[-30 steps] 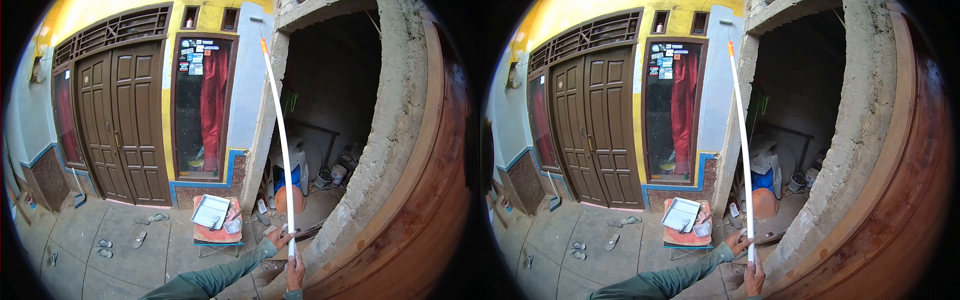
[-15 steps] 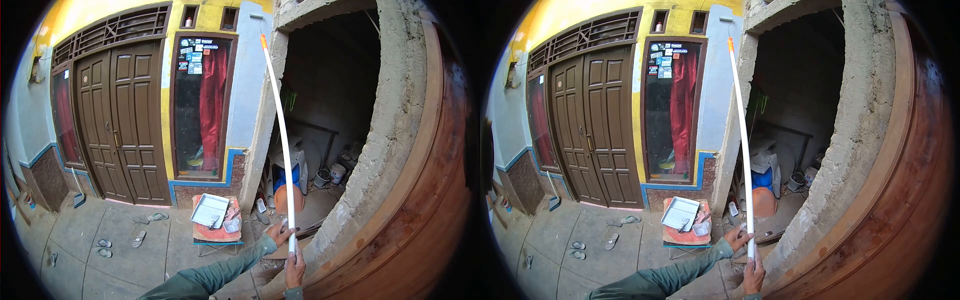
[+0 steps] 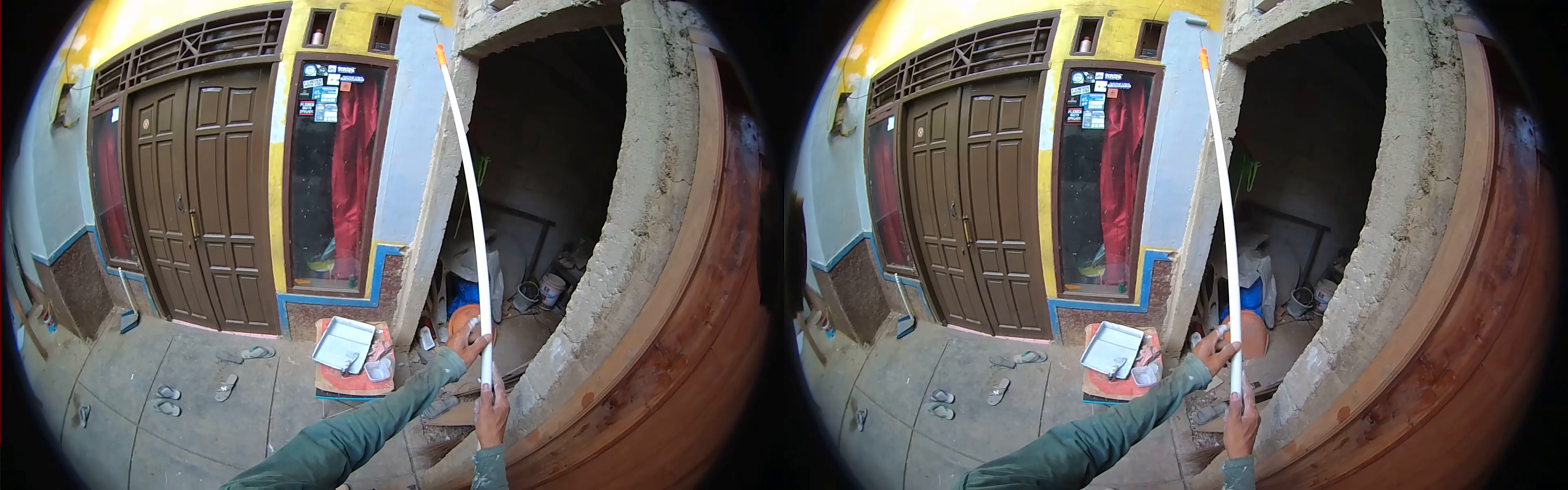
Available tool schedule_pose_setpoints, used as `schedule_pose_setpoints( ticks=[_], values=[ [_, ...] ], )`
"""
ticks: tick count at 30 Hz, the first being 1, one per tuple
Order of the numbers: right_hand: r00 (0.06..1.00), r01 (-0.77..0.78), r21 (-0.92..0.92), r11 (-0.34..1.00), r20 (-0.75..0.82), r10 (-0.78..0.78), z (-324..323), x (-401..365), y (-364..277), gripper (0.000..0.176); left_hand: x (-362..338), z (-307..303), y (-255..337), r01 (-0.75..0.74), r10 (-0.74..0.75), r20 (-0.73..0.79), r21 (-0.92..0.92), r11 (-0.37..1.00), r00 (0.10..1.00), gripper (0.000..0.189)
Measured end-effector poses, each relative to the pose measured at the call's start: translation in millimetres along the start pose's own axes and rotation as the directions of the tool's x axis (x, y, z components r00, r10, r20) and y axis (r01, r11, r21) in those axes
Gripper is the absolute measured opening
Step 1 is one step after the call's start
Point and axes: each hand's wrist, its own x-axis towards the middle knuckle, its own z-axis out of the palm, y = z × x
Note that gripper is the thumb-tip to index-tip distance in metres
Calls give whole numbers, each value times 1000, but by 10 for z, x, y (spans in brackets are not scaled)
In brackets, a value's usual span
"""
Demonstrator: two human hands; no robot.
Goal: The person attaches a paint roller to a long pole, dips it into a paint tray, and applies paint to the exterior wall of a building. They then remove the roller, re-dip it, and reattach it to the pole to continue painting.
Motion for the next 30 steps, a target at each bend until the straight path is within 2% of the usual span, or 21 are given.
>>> schedule_pose_setpoints(
  ticks=[1,3,6,7,9,10,11,13,15,16,18,20,21,23,24,26,27,28,29,30],
  values=[
    [1000,0,1,1000,3,0,-19,-38,48,40,-21,20,-80,-1,1,1,11,1000,1000,53],
    [989,-137,-17,990,50,137,-87,-150,190,41,-65,52,-260,1,-1,0,71,997,1000,52],
    [984,-170,-56,984,51,173,-137,-307,377,42,-166,117,-432,17,-17,5,70,997,1000,51],
    [983,-175,-54,983,45,177,-144,-359,456,42,-202,120,-460,63,-65,32,48,997,997,50],
    [1000,-21,-141,990,4,22,-137,-455,632,42,-267,130,-510,112,-114,64,26,993,991,49],
    [985,-168,-108,980,32,172,-149,-527,700,43,-294,133,-530,141,-140,60,-26,990,988,48],
    [984,-171,-107,979,28,175,-168,-600,757,43,-326,134,-550,170,-166,56,-79,982,985,49],
    [984,-166,-96,981,54,172,-157,-766,527,45,-373,98,-551,162,-161,34,-48,986,986,48],
    [986,-154,-74,985,55,158,-179,-877,669,46,-416,54,-524,242,-239,68,-42,969,969,49],
    [982,-177,-96,980,50,182,-183,-932,659,46,-435,57,-511,235,-229,69,-103,967,971,50],
    [977,-200,-118,973,44,206,-197,-1029,730,46,-450,29,-462,276,-267,99,-98,956,959,50],
    [990,-143,-56,988,7,144,-204,-1112,873,45,-476,22,-429,317,-304,129,-91,944,944,50],
    [989,-146,-57,988,7,147,-248,-1157,875,45,-503,37,-428,273,-264,118,-72,959,957,49],
    [992,-107,-186,977,41,116,-355,-1247,848,39,-555,79,-424,230,-223,109,-53,972,969,48],
    [992,-108,-183,977,42,117,-368,-1297,853,39,-596,99,-436,229,-227,103,-15,973,969,48],
    [994,70,-142,987,-68,-81,-340,-1340,917,39,-614,119,-440,209,-211,95,31,977,973,48],
    [993,80,-136,987,-71,-90,-309,-1425,1179,39,-656,137,-452,192,-196,94,41,980,976,48],
    [993,-40,-531,847,-116,-25,-263,-1588,1582,38,-698,156,-444,184,-188,93,50,982,978,48],
    [983,-163,-822,545,-185,16,-240,-1666,1812,37,-703,170,-394,181,-186,94,52,982,978,48],
    [983,-163,-821,547,-185,15,-299,-1597,1587,37,-714,187,-333,178,-177,105,-3,984,979,48]
  ],
)
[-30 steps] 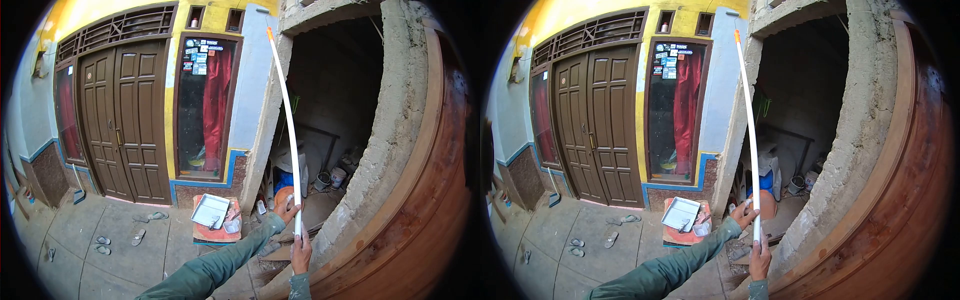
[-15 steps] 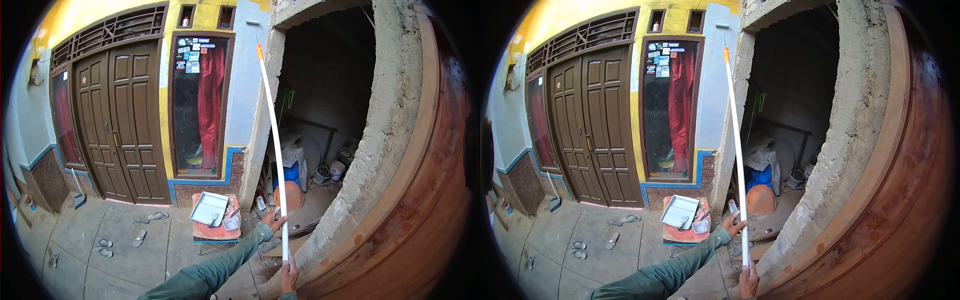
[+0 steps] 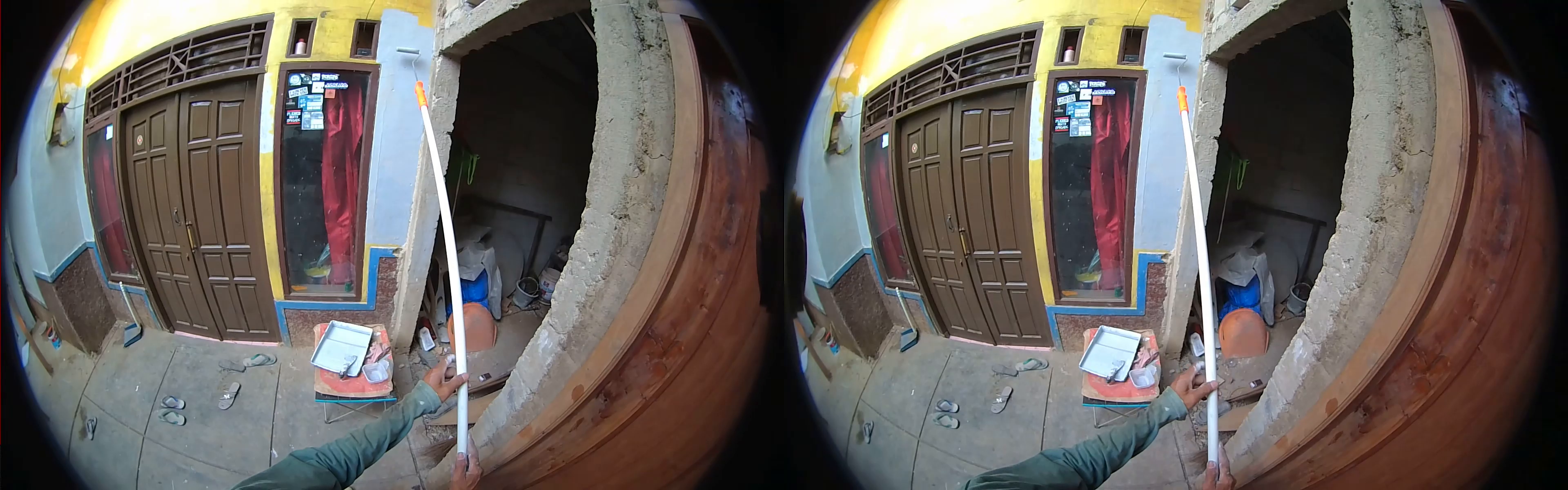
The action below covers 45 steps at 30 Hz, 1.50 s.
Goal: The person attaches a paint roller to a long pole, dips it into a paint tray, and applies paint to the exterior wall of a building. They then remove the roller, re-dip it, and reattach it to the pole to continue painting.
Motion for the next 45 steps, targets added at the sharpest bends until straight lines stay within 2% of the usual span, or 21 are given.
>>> schedule_pose_setpoints(
  ticks=[1,2,6,7,8,9,10,11,14,21,24,25,27,29,30,32,33,35,38,40,45],
  values=[
    [984,-124,273,954,161,82,-496,146,-226,37,-14,15,34,-6,7,11,-56,998,1000,48],
    [936,-277,499,821,334,113,-768,224,-333,37,-12,21,53,-4,5,13,-55,998,1000,48],
    [981,-152,520,840,182,65,-38,128,138,39,63,62,91,15,-13,18,-90,996,1000,47],
    [989,118,253,960,-121,-90,286,78,319,39,92,74,86,8,-5,26,-124,992,1000,47],
    [882,298,-101,949,-351,-314,447,68,413,39,115,83,75,3,0,29,-123,992,1000,47],
    [880,295,-101,950,-359,-311,262,130,339,39,138,83,58,-5,9,34,-116,993,999,47],
    [976,196,313,929,-152,-155,-233,246,83,37,158,86,53,-12,16,39,-110,994,999,46],
    [990,-10,646,763,116,-85,-551,329,-92,36,170,90,66,-16,20,39,-111,994,999,46],
    [993,43,725,687,42,-106,-693,448,-224,35,249,112,12,28,-22,33,-194,980,999,49],
    [986,-32,640,768,146,-80,-672,629,-241,35,384,136,-78,10,-11,-5,-121,993,1000,51],
    [979,-64,602,796,193,-68,-643,674,-261,35,474,120,-58,33,-39,-68,-93,995,997,44],
    [978,-62,647,760,190,-83,-618,725,-289,35,510,114,-67,34,-40,-69,-94,995,997,44],
    [978,-58,690,721,184,-97,-643,849,-403,35,591,95,-67,-88,71,-155,-106,990,985,43],
    [981,54,753,656,83,-175,-735,1007,-590,45,557,104,143,-78,54,-160,-151,985,986,44],
    [981,55,753,655,81,-176,-732,1084,-602,45,539,101,229,-93,75,-169,-102,990,983,44],
    [952,-76,729,681,256,-167,-712,1244,-595,44,549,103,226,-107,96,-178,-52,993,979,45],
    [952,-75,729,680,255,-168,-739,1309,-641,44,584,115,155,-107,99,-178,-35,994,979,46],
    [972,55,748,661,112,-208,-833,1455,-764,44,596,140,166,-105,101,-177,-17,994,979,46],
    [969,94,744,661,84,-232,-1141,1592,-983,44,579,170,320,-127,119,-183,-32,991,976,47],
    [968,108,742,661,73,-241,-1001,1675,-945,44,600,192,312,-136,107,-181,-157,978,978,48],
    [967,94,746,659,89,-239,-883,1622,-874,43,545,203,167,-110,90,-180,-105,988,980,48]
  ],
)
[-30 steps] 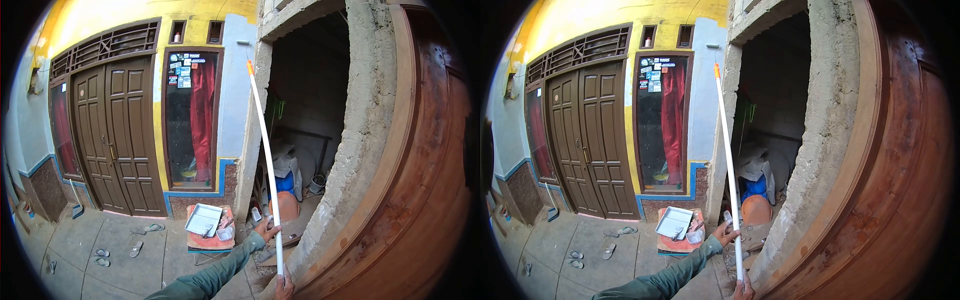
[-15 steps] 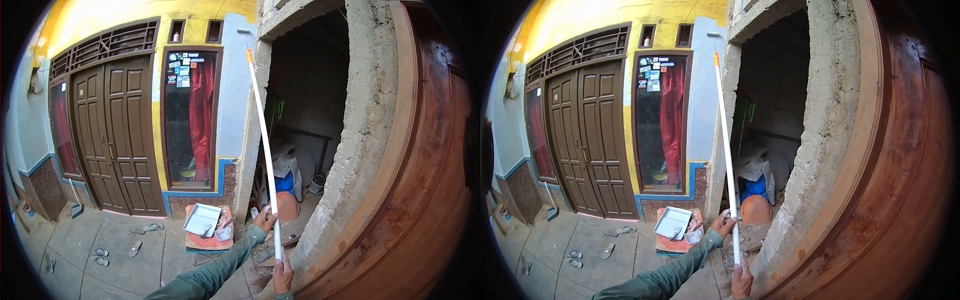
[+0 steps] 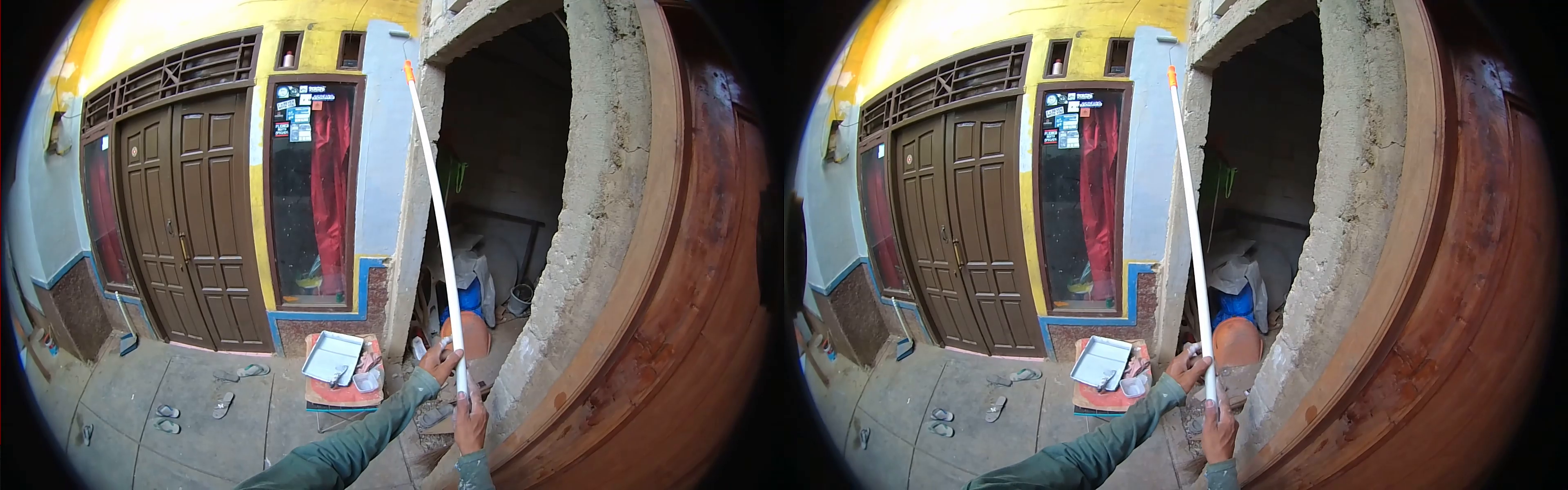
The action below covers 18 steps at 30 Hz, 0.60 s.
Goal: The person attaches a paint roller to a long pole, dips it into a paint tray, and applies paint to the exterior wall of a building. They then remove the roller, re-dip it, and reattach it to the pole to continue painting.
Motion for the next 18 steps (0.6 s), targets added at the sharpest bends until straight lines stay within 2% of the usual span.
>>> schedule_pose_setpoints(
  ticks=[2,3,5,7,9,11,12,14,16,18],
  values=[
    [989,130,-26,991,-65,-131,30,-87,117,44,-57,-16,-62,32,-32,5,45,998,999,48],
    [990,126,-25,992,-62,-128,31,-152,171,44,-95,-20,-71,57,-57,21,36,998,998,47],
    [999,-44,25,999,1,44,27,-297,288,43,-148,-42,-103,85,-86,35,28,996,996,47],
    [998,-63,37,997,7,63,43,-450,468,43,-176,-74,-156,154,-163,82,106,982,983,45],
    [997,-83,48,995,8,83,27,-545,462,44,-214,-73,-170,168,-178,82,110,980,981,45],
    [973,-227,24,974,60,225,-37,-667,230,44,-234,-67,-151,180,-190,82,113,977,978,45],
    [972,-230,25,973,58,228,-21,-697,284,44,-241,-67,-132,206,-215,62,129,970,975,44],
    [996,-81,21,996,-40,82,24,-817,478,44,-249,-66,-119,233,-242,43,144,962,969,42],
    [992,-123,-15,992,-16,123,-42,-966,491,39,-239,-65,-109,238,-231,73,-121,964,970,37],
    [987,-161,-54,985,6,162,-42,-1096,563,34,-307,-85,-105,247,-236,98,-123,961,967,36]
  ],
)
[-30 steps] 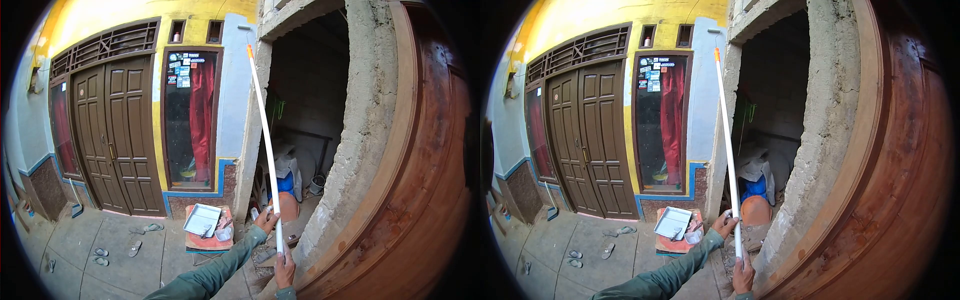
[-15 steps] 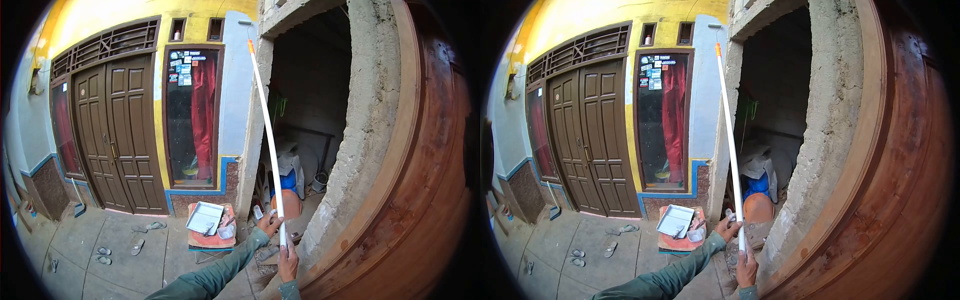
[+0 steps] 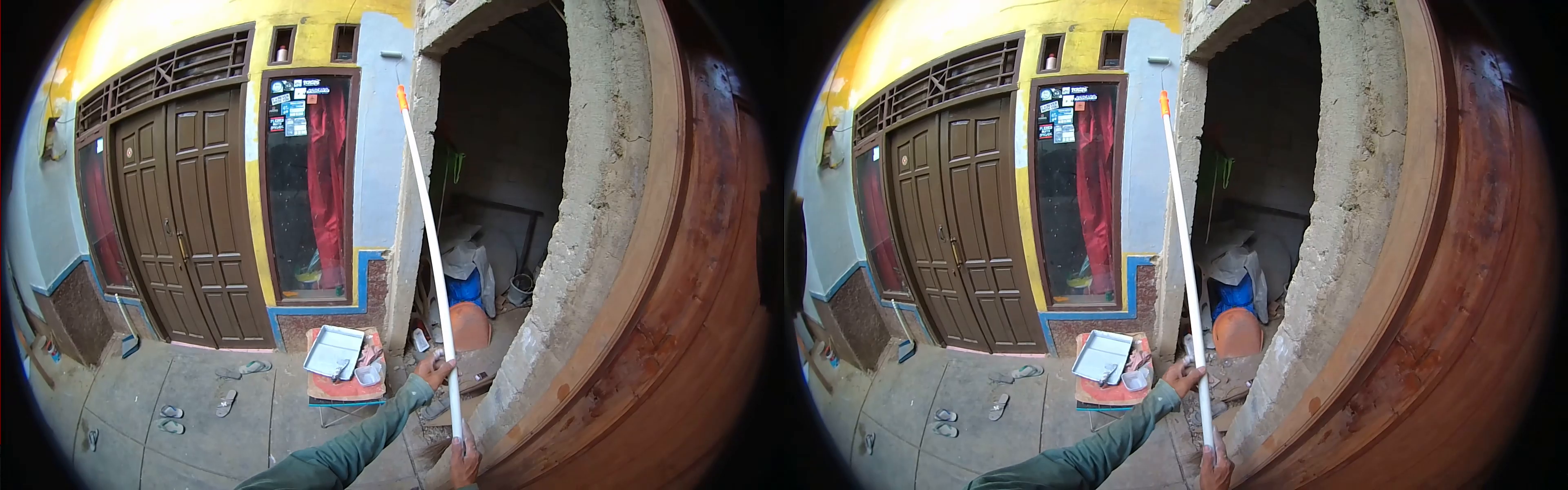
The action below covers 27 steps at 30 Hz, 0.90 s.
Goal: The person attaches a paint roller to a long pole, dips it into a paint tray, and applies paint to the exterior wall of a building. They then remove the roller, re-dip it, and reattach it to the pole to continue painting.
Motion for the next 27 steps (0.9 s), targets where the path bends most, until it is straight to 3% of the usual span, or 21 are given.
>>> schedule_pose_setpoints(
  ticks=[2,3,5,9,19,26,27],
  values=[
    [953,247,51,968,-195,-233,85,-87,94,33,-95,-21,-40,9,-9,23,-1,1000,1000,36],
    [953,246,50,968,-194,-232,79,-54,95,33,-166,-26,-38,-13,11,33,61,998,999,35],
    [962,223,59,973,-177,-210,138,-101,101,34,-288,-76,-46,-25,12,75,178,984,997,33],
    [976,180,81,980,-143,-167,225,-114,17,36,-509,-102,-40,-21,16,90,56,998,996,33],
    [996,53,132,990,-75,-43,410,-135,-270,40,-501,-397,-304,35,-42,76,85,996,996,32],
    [999,-31,144,989,-13,33,549,-121,-460,43,-336,-560,-144,-3,3,6,34,999,1000,34],
    [999,-41,145,989,-3,42,557,-110,-487,43,-327,-565,-63,-34,36,-15,96,995,999,38]
  ],
)
